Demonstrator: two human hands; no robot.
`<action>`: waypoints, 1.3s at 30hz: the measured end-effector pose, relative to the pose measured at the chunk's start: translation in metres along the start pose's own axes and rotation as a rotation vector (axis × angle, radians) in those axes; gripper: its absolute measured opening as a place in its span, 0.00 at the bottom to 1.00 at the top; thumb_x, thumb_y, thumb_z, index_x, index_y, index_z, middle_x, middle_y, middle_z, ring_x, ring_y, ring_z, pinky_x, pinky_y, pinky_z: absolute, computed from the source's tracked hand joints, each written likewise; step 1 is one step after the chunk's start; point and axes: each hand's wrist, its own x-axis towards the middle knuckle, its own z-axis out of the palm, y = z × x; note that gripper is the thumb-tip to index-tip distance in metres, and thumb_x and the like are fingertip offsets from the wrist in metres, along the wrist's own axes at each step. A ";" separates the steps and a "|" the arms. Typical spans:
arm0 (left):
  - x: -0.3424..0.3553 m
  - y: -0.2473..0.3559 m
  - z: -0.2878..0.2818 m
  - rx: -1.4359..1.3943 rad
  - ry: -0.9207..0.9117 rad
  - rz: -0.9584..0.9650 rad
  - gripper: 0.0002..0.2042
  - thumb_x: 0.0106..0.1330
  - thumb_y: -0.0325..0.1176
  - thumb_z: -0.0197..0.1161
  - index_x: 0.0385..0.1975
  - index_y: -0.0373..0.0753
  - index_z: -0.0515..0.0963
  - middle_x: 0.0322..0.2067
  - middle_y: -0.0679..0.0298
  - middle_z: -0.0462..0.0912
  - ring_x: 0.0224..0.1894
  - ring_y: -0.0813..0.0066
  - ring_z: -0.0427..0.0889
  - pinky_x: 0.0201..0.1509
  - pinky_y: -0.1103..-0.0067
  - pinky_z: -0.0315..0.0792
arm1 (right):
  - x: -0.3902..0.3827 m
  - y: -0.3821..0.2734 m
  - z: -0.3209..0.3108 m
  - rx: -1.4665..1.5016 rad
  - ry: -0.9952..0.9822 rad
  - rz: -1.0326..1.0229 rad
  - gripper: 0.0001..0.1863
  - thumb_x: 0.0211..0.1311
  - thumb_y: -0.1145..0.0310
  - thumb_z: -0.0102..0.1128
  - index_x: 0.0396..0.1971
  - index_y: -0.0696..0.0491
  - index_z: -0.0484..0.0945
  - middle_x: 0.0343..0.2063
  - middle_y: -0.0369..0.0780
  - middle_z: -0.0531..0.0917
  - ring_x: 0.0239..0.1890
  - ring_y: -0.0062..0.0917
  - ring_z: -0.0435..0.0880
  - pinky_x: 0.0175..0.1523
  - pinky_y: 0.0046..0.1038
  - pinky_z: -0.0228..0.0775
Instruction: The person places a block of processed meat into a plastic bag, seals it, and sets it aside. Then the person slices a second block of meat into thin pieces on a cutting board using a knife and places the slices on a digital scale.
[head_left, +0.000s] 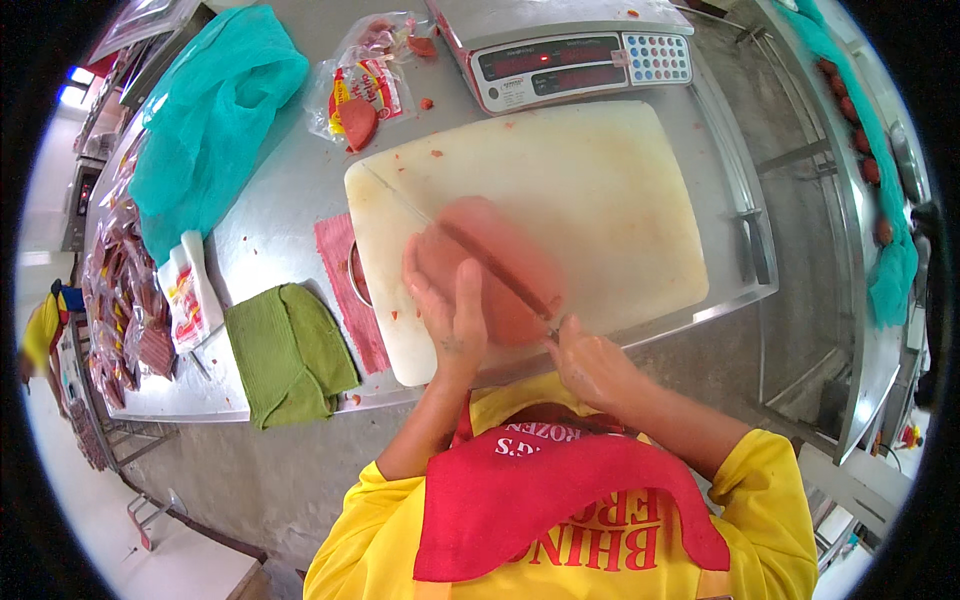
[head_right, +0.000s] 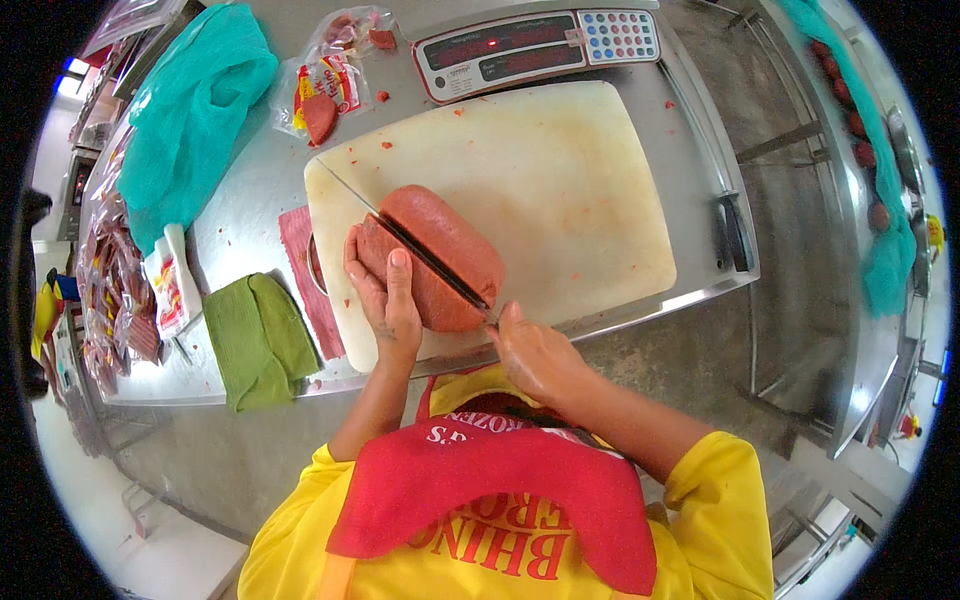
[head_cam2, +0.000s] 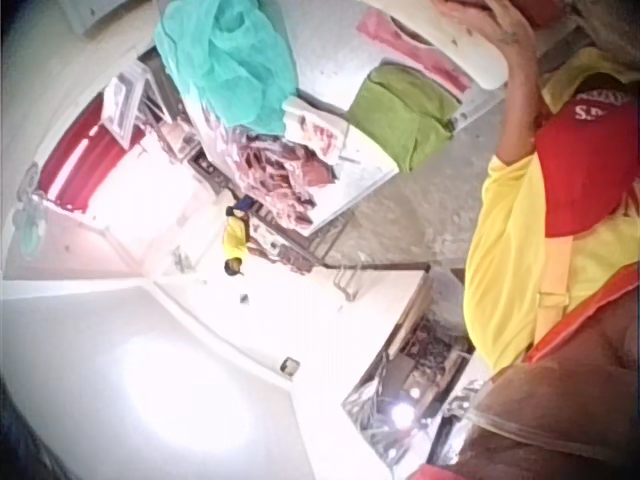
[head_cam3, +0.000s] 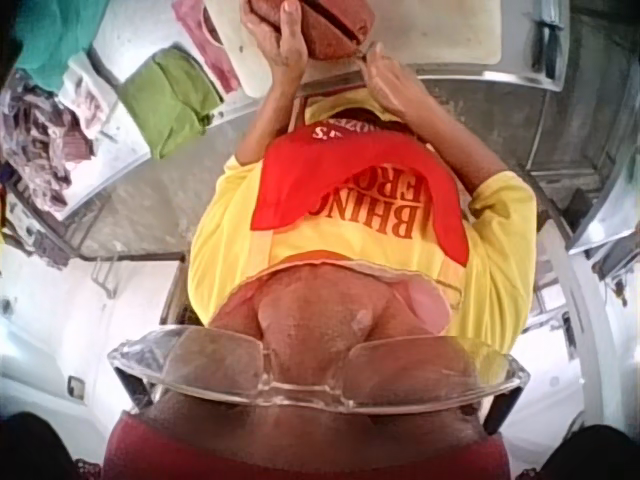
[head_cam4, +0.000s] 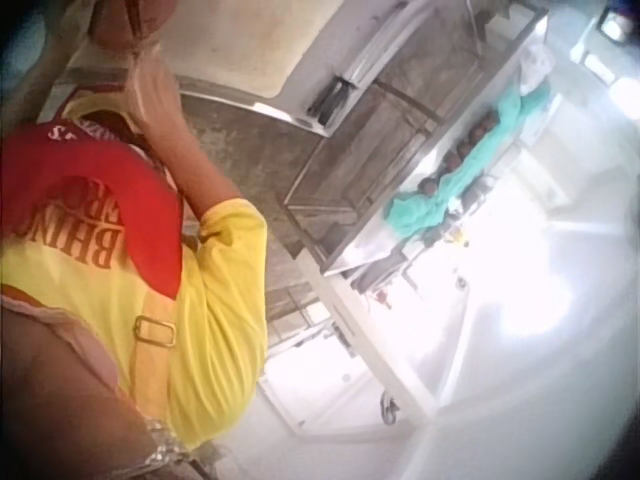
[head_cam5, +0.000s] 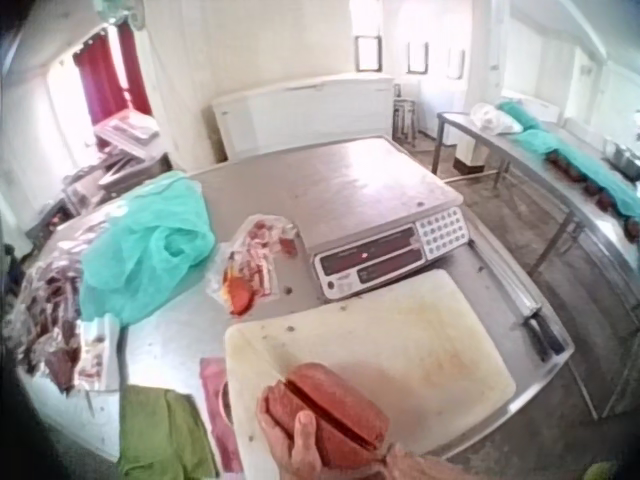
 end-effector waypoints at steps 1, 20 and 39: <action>0.000 -0.002 0.000 0.020 0.005 -0.002 0.34 0.66 0.41 0.56 0.63 0.25 0.50 0.62 0.47 0.56 0.65 0.59 0.55 0.69 0.71 0.48 | 0.001 0.001 0.002 -0.003 0.014 -0.012 0.17 0.70 0.62 0.43 0.33 0.63 0.61 0.22 0.59 0.77 0.27 0.57 0.77 0.30 0.51 0.68; 0.052 0.065 -0.089 1.508 -1.146 0.797 0.45 0.39 0.26 0.66 0.65 0.47 0.58 0.67 0.60 0.54 0.71 0.58 0.48 0.73 0.62 0.42 | -0.027 0.074 -0.057 0.169 0.227 -0.180 0.17 0.67 0.58 0.50 0.35 0.59 0.61 0.19 0.60 0.74 0.27 0.61 0.73 0.29 0.53 0.63; 0.046 0.064 -0.083 1.007 -0.633 -0.237 0.29 0.49 0.44 0.72 0.46 0.30 0.73 0.34 0.53 0.82 0.38 0.64 0.82 0.45 0.72 0.74 | -0.062 0.084 -0.051 0.155 0.131 -0.120 0.18 0.67 0.56 0.49 0.34 0.58 0.63 0.21 0.53 0.78 0.26 0.53 0.78 0.30 0.47 0.69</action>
